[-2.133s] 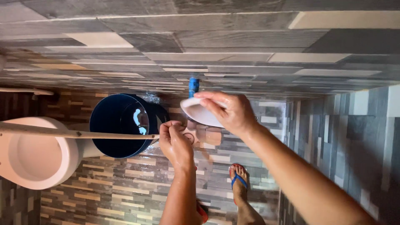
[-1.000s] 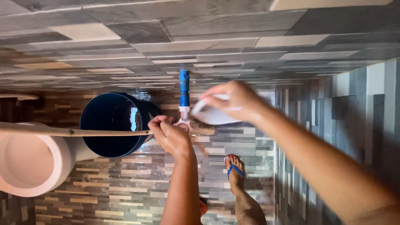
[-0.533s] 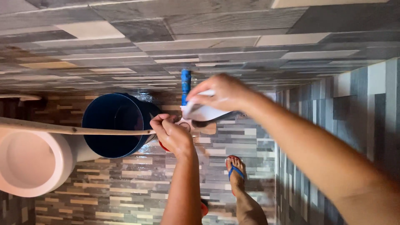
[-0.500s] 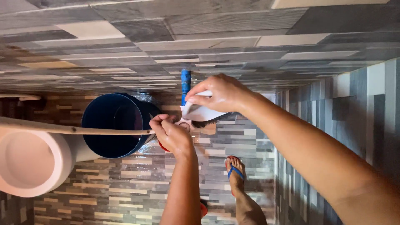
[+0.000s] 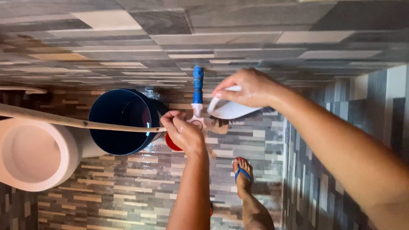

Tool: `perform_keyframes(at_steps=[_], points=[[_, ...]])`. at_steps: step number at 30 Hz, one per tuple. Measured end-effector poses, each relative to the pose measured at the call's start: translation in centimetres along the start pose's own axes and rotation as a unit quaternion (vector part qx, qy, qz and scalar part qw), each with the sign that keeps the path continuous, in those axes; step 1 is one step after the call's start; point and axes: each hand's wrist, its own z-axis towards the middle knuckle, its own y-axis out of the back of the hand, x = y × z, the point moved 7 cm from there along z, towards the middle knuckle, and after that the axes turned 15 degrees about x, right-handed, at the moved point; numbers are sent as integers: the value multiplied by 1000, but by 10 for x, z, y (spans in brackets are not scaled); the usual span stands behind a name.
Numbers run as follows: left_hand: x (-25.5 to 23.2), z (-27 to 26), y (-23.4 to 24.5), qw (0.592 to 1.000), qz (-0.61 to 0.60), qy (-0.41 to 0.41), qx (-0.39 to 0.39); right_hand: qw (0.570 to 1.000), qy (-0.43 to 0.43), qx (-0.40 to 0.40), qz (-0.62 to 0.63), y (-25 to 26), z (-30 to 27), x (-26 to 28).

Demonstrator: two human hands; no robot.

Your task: Cleaning a bathroom, including scrubbing the toilet and walls using water and a brush.

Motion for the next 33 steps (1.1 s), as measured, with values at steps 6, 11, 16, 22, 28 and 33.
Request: perform_keyframes(at_steps=[6,11,16,22,28,33], points=[[13,3,0,999,-12,-47,2,962,14,-251,108,-36,-48,42],[-1,6,-10,997,-65,27,20,928,-51,-346,126,-57,-74,42],[49,21,-9,979,-182,42,75,898,-81,-410,135,-76,-89,62],[56,33,-15,973,-156,47,165,726,34,-507,463,-182,-72,19],[33,38,-13,971,21,-13,236,676,62,-624,388,-196,-102,57],[23,33,-10,941,219,-82,246,675,34,-645,356,-184,-71,63]])
